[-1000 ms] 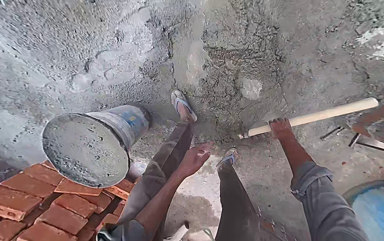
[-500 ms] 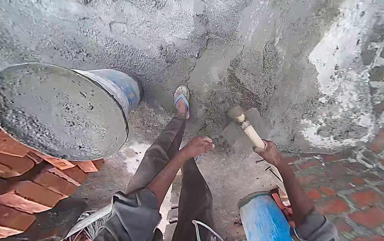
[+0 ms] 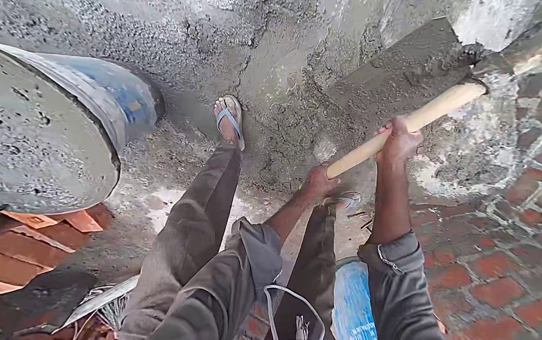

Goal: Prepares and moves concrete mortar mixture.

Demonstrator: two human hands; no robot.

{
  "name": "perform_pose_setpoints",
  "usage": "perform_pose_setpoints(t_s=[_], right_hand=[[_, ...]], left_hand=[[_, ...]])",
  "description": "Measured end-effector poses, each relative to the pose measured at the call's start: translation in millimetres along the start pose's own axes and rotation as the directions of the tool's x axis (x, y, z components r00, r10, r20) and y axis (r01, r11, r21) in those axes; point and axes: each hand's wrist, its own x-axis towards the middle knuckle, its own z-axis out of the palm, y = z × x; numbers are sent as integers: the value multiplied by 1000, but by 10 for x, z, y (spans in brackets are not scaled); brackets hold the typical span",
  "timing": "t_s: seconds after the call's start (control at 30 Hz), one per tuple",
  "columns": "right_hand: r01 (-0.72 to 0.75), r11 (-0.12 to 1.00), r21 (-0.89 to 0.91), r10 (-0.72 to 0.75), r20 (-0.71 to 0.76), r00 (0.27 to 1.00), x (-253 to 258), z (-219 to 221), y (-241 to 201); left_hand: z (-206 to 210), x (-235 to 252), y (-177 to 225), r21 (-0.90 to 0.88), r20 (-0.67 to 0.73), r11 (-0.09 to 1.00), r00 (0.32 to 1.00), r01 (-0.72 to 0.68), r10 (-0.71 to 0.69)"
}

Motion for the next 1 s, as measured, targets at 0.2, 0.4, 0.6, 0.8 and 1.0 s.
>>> perform_pose_setpoints(t_s=[0.2,0.4,0.6,0.8,1.0], right_hand=[[-432,883,-184,442,15,897,-852,35,2148],[-555,831,30,542,175,822,-1277,-998,1905],[-409,811,418,448,7,894,-338,-2279,1649],[-230,807,543,420,-255,871,1416,-2965,1944],[-85,950,299,202,-386,900,925,-1924,1979]], left_hand=[[425,-431,-1870,246,-199,865,896,438,-397],[1148,-970,-1864,301,-319,852,887,428,-333],[1672,-343,-592,623,-135,711,940,327,-314],[1866,1495,459,810,45,586,992,31,-115],[1050,1177,167,787,40,609,977,98,-208]])
